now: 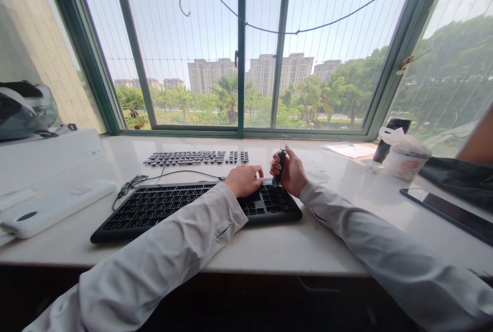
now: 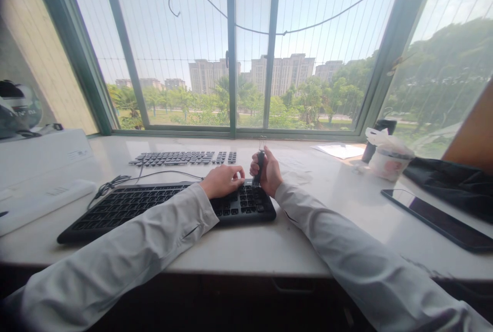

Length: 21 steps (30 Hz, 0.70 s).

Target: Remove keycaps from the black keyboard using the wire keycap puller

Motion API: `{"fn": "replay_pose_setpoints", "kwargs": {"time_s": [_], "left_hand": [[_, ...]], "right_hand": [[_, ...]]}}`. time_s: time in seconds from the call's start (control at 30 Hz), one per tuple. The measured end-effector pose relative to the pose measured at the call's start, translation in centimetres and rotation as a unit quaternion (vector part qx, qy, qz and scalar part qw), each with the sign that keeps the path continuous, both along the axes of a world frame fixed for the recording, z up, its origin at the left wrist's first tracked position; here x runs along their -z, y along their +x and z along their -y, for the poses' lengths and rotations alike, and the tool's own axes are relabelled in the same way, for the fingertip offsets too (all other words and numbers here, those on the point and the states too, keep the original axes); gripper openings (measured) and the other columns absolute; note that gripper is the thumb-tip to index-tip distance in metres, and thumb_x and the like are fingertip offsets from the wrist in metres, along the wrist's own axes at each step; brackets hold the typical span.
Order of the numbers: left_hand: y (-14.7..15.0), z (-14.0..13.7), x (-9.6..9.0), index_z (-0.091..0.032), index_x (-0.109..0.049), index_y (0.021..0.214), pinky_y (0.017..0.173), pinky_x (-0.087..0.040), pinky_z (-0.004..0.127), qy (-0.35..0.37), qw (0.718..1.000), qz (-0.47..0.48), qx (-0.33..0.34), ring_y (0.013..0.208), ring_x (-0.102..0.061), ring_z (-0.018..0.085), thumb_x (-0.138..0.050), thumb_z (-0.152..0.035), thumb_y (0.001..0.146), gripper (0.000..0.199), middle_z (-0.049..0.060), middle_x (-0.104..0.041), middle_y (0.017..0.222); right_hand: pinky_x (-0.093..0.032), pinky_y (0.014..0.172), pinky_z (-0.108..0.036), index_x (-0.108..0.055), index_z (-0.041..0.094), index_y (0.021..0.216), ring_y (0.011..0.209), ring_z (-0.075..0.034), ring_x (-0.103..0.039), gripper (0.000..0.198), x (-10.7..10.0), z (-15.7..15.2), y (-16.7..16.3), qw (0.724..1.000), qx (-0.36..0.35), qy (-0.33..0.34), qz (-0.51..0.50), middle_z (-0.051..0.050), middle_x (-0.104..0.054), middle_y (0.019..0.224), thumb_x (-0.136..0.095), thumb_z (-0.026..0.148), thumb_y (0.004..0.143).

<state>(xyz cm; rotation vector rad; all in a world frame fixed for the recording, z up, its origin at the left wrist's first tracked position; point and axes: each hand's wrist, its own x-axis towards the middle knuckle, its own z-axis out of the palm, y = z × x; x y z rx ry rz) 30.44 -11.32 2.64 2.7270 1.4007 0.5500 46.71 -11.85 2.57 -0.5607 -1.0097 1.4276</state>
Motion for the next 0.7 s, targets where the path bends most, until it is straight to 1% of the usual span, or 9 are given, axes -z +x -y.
{"fn": "replay_pose_setpoints", "kwargs": {"time_s": [0.13, 0.27, 0.4, 0.57, 0.7], "left_hand": [[0.0, -0.3, 0.3, -0.027, -0.065, 0.094, 0.074, -0.047, 0.029, 0.004, 1.000, 0.003, 0.001, 0.083, -0.065, 0.019, -0.052, -0.038, 0.083, 0.020, 0.000, -0.071, 0.085], [0.0, -0.6, 0.7, -0.028, -0.065, 0.094, 0.073, -0.047, 0.029, 0.013, 1.000, 0.006, -0.001, 0.082, -0.065, 0.019, -0.051, -0.038, 0.083, 0.020, 0.000, -0.071, 0.085], [0.0, -0.4, 0.5, -0.027, -0.065, 0.094, 0.072, -0.047, 0.028, 0.010, 1.000, 0.004, -0.001, 0.082, -0.065, 0.019, -0.053, -0.038, 0.083, 0.019, 0.000, -0.071, 0.085], [0.0, -0.2, 0.3, -0.027, -0.064, 0.094, 0.072, -0.047, 0.028, 0.004, 1.000, 0.003, -0.002, 0.082, -0.065, 0.019, -0.053, -0.036, 0.083, 0.018, -0.001, -0.071, 0.085], [0.0, -0.4, 0.4, -0.027, -0.065, 0.094, 0.072, -0.047, 0.028, 0.006, 1.000, 0.002, -0.002, 0.082, -0.065, 0.019, -0.053, -0.037, 0.084, 0.018, -0.001, -0.071, 0.085]], "right_hand": [[-0.028, 0.043, -0.024, -0.042, 0.020, 0.061, 0.043, -0.009, -0.028, 0.044, -0.1, 0.2, -0.5, 0.999, 0.007, 0.016, 0.032, 0.005, -0.032, 0.048, -0.048, 0.056, 0.085], [-0.024, 0.042, -0.023, -0.042, 0.020, 0.062, 0.044, -0.008, -0.028, 0.046, -0.2, 0.4, -1.3, 0.996, 0.028, 0.040, 0.069, 0.005, -0.034, 0.051, -0.055, 0.061, 0.080], [-0.026, 0.043, -0.024, -0.043, 0.020, 0.063, 0.045, -0.009, -0.030, 0.047, -0.1, 0.5, -1.2, 0.997, 0.034, 0.039, 0.058, 0.005, -0.034, 0.053, -0.055, 0.062, 0.080], [-0.028, 0.043, -0.024, -0.044, 0.020, 0.065, 0.045, -0.008, -0.030, 0.041, 0.0, 0.6, -1.1, 0.999, 0.029, 0.040, -0.002, 0.005, -0.037, 0.057, -0.055, 0.056, 0.082], [-0.030, 0.044, -0.024, -0.043, 0.021, 0.065, 0.045, -0.009, -0.031, 0.042, -0.1, 0.8, -1.1, 0.999, 0.010, 0.037, 0.032, 0.005, -0.034, 0.053, -0.053, 0.058, 0.082]]}}
